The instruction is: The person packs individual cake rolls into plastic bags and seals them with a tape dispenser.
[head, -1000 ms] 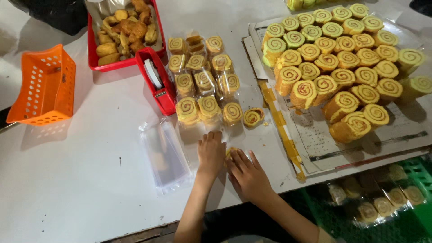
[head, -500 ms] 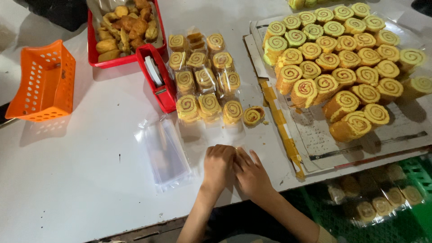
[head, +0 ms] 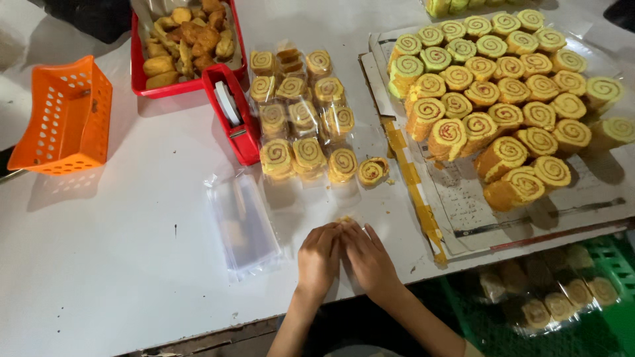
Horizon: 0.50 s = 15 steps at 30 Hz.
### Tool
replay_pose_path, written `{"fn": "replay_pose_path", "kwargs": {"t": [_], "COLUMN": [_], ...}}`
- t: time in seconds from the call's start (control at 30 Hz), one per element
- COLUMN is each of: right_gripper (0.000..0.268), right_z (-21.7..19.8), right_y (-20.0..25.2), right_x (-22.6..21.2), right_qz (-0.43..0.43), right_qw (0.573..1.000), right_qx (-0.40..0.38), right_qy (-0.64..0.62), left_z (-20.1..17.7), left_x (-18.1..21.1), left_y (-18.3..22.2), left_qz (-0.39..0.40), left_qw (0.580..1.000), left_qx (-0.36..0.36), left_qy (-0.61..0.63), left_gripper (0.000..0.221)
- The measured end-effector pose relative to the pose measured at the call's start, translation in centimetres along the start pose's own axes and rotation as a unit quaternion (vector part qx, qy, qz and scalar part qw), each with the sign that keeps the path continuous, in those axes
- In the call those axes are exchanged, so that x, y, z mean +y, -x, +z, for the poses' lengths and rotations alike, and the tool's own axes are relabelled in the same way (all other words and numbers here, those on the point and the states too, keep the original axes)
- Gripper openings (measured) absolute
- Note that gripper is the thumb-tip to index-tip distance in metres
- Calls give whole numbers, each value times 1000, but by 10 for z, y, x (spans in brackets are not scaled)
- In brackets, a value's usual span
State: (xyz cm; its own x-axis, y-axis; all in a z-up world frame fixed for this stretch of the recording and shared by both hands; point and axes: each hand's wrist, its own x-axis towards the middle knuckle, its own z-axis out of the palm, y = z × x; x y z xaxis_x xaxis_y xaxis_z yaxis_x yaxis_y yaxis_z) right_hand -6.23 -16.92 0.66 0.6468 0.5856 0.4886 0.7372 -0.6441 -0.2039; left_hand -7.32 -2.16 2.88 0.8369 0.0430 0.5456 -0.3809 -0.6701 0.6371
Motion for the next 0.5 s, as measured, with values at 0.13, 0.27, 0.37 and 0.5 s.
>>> {"fn": "replay_pose_path", "kwargs": {"t": [0.13,0.27,0.37,0.5], "right_gripper": [41,34,28,20], "right_z": [-3,-6,-39,-75], "right_y": [-4,-5,-24,-74], "right_x": [0,5,11,45], "right_qz": [26,25,21,50], "right_qw": [999,998,998,991], "right_qx": [21,0,24,123], "right_qy": [-24,-56,-59,-28], "left_z": [6,2,10,-2], "left_x": [-2,11,5,18], "left_y": [11,15,21,8], "left_qz": [17,54,71,149], "left_qw": [1000,997,993,971], "left_qx": [-4,24,19,17], "left_qy": [-10,-51,-89,-189], "left_gripper": [26,16,17,6]}}
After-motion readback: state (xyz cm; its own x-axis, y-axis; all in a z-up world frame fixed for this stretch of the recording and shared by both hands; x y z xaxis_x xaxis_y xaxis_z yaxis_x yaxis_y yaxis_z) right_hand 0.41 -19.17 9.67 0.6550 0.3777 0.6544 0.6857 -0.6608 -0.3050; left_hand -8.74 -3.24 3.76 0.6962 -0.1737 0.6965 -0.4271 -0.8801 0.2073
